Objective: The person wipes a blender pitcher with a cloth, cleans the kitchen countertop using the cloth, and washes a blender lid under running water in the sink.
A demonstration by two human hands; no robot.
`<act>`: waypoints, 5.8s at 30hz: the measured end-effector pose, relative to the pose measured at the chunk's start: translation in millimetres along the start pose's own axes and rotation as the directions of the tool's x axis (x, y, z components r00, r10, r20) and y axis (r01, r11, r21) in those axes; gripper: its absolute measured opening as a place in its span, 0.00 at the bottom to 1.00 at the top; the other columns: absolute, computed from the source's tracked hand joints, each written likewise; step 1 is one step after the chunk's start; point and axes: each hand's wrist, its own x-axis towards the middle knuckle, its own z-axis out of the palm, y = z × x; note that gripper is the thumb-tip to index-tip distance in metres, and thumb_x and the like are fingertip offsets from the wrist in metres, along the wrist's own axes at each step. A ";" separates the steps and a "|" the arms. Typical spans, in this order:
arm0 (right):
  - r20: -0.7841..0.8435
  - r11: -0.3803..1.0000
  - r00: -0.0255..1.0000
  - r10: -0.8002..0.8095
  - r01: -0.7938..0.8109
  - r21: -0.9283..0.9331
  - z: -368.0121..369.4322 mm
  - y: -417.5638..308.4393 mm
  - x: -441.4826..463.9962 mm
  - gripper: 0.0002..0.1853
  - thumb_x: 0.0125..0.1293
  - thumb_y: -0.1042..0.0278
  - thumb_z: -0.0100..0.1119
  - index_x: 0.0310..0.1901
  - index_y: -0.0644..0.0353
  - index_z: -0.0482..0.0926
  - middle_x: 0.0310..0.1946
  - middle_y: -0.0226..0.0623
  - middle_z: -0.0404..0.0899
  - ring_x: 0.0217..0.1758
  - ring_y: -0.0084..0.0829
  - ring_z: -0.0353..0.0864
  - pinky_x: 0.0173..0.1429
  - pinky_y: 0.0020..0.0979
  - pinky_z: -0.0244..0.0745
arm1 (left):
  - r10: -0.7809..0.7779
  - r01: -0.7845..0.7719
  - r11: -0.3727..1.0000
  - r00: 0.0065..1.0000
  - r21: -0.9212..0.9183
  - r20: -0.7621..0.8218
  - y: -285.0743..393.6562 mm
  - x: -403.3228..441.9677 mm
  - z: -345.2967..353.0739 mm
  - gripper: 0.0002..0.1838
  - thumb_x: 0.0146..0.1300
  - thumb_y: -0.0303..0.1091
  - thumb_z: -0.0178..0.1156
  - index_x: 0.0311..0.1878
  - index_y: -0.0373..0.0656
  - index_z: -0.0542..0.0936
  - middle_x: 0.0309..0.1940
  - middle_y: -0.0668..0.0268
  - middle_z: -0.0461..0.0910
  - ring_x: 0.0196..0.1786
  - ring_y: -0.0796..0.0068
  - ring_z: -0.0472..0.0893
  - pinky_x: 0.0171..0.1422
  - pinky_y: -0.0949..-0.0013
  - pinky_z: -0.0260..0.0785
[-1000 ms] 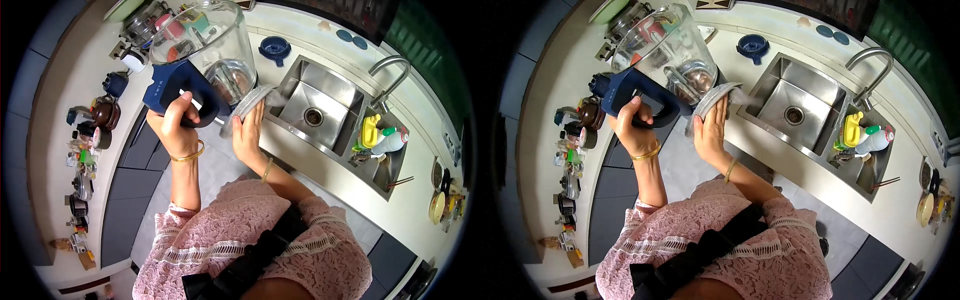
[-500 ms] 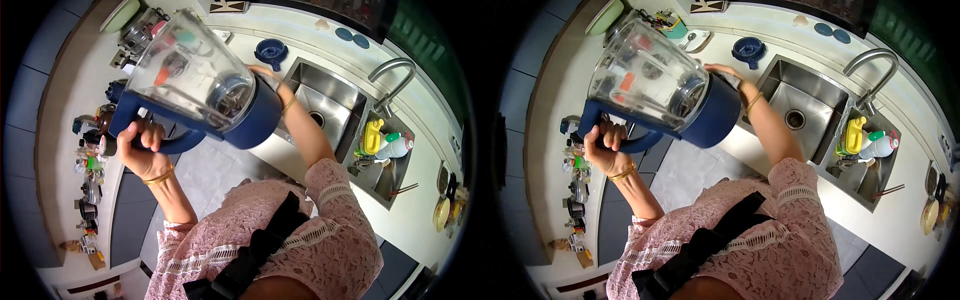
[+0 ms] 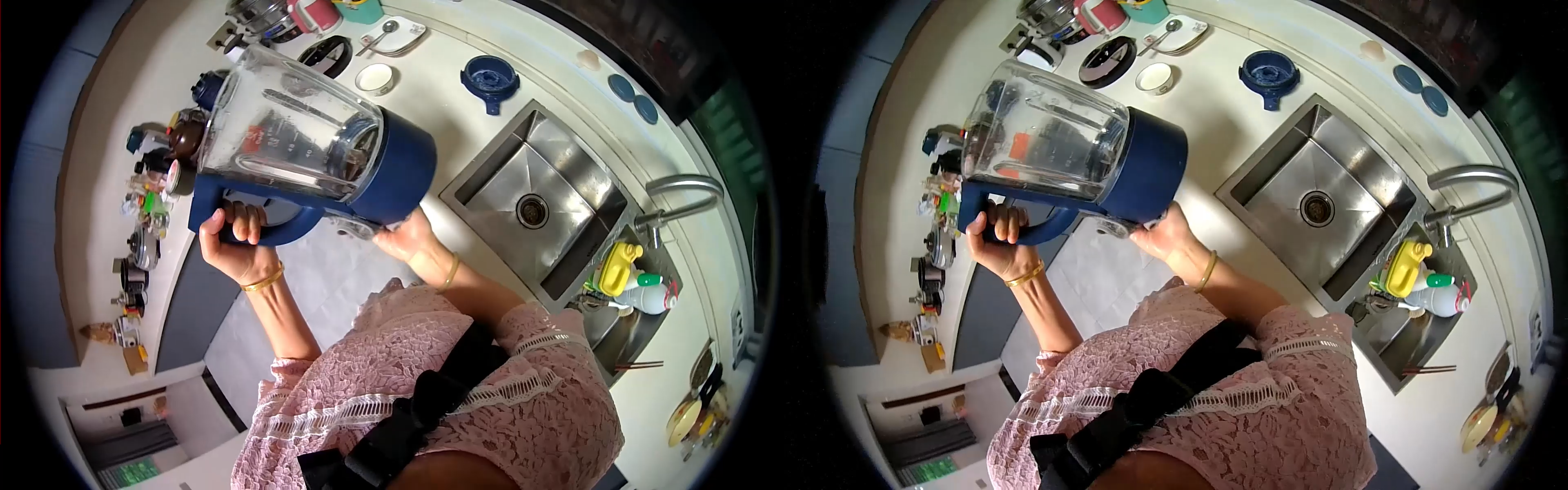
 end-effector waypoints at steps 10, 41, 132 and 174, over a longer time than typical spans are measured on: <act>-0.124 0.973 0.975 0.183 -0.198 -0.118 -45.9 -22.1 12.9 0.14 0.58 0.57 0.44 0.40 0.56 0.72 0.41 0.35 0.73 0.48 0.35 0.70 0.57 0.41 0.60 | 0.196 -0.088 0.935 0.936 0.342 -0.294 6.5 -4.7 -43.6 0.11 0.48 0.29 0.47 0.12 0.40 0.63 0.07 0.66 0.60 0.11 0.76 0.57 0.18 0.75 0.51; 0.168 -0.949 0.935 -0.313 -0.299 -0.101 -157.1 -52.7 246.5 0.22 0.60 0.56 0.41 0.54 0.55 0.65 0.63 0.39 0.48 0.66 0.41 0.42 0.61 0.57 0.37 | -0.112 0.179 0.787 0.982 0.590 -0.149 -23.7 193.3 -222.0 0.05 0.42 0.20 0.59 0.19 0.35 0.72 0.13 0.69 0.71 0.12 0.85 0.66 0.18 0.82 0.55; -0.025 -0.929 0.933 0.358 0.354 -0.107 -182.2 148.0 806.5 0.23 0.57 0.63 0.49 0.54 0.60 0.64 0.55 0.42 0.61 0.59 0.39 0.57 0.60 0.41 0.50 | -0.065 0.121 0.610 0.993 0.783 -0.103 -72.2 640.9 -491.8 0.27 0.47 0.39 0.63 0.47 0.36 0.65 0.37 0.53 0.73 0.38 0.55 0.74 0.41 0.65 0.66; -0.073 0.506 0.847 -0.527 0.243 -0.828 -63.2 156.9 861.3 0.21 0.64 0.72 0.34 0.59 0.64 0.56 0.52 0.37 0.67 0.52 0.31 0.68 0.55 0.26 0.61 | 0.096 -0.065 0.148 0.994 0.987 0.052 -11.3 714.3 -551.4 0.14 0.49 0.34 0.56 0.29 0.36 0.62 0.29 0.54 0.63 0.35 0.57 0.64 0.38 0.61 0.57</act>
